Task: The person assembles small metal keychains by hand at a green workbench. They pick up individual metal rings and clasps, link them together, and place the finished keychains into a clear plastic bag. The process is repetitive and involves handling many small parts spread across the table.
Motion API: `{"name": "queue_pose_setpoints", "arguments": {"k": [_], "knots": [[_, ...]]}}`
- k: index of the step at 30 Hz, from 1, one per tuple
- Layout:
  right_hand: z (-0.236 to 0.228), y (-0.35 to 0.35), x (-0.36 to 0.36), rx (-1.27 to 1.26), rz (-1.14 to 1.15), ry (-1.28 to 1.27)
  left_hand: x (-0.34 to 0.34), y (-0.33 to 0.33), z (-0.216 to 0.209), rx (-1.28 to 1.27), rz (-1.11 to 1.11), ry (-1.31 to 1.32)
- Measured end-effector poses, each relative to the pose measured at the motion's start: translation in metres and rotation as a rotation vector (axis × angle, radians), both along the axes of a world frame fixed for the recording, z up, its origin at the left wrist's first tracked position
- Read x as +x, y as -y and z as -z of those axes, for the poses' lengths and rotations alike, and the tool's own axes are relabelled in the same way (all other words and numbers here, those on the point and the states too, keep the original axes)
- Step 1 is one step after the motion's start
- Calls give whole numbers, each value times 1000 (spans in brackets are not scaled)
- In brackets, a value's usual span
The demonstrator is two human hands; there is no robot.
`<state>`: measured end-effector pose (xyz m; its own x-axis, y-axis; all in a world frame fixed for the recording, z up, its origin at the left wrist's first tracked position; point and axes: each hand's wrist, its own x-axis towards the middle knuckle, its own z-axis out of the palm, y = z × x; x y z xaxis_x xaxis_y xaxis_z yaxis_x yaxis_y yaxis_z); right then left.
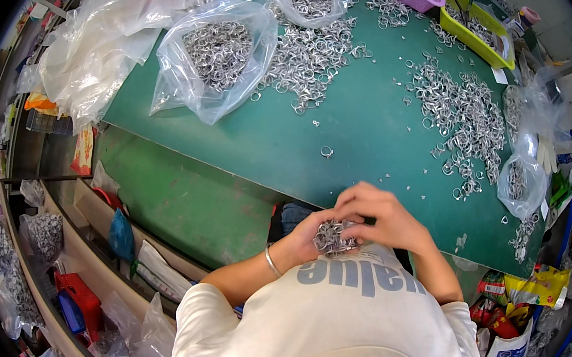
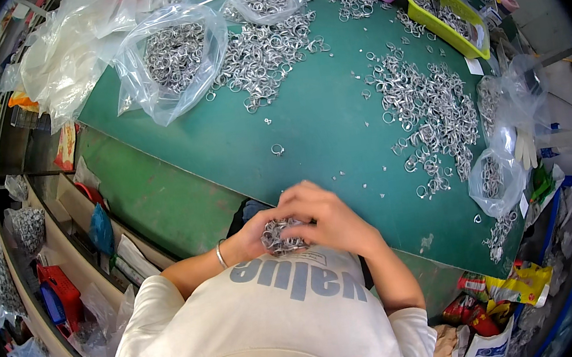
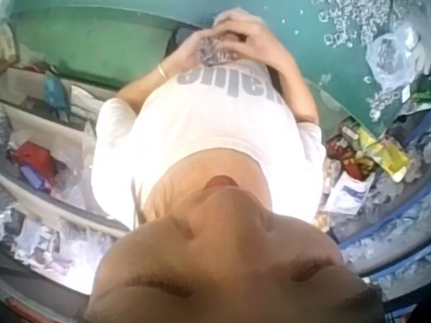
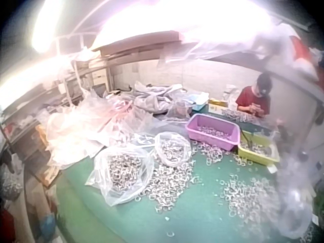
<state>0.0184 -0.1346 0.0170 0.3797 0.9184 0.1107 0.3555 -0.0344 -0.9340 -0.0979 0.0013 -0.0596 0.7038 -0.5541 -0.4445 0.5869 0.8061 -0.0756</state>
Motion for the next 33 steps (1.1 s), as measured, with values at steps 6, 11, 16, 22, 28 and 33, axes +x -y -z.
{"name": "queue_pose_setpoints", "arguments": {"k": [6,11,16,22,28,33], "knots": [[50,-48,24,-34,339,532,-2,-2,10,-9,43,-18],[65,-46,26,15,311,330,-7,-6,4,-58,-31,-15],[3,-11,11,2,10,-132,-9,-4,-2,-26,-103,-31],[-2,0,3,-26,-38,-32,-2,-2,7,-68,-101,26],[15,8,3,46,304,-114,13,-5,-10,-220,-223,-88],[38,11,-3,141,508,-328,35,-27,-40,-246,-464,-141]]}}
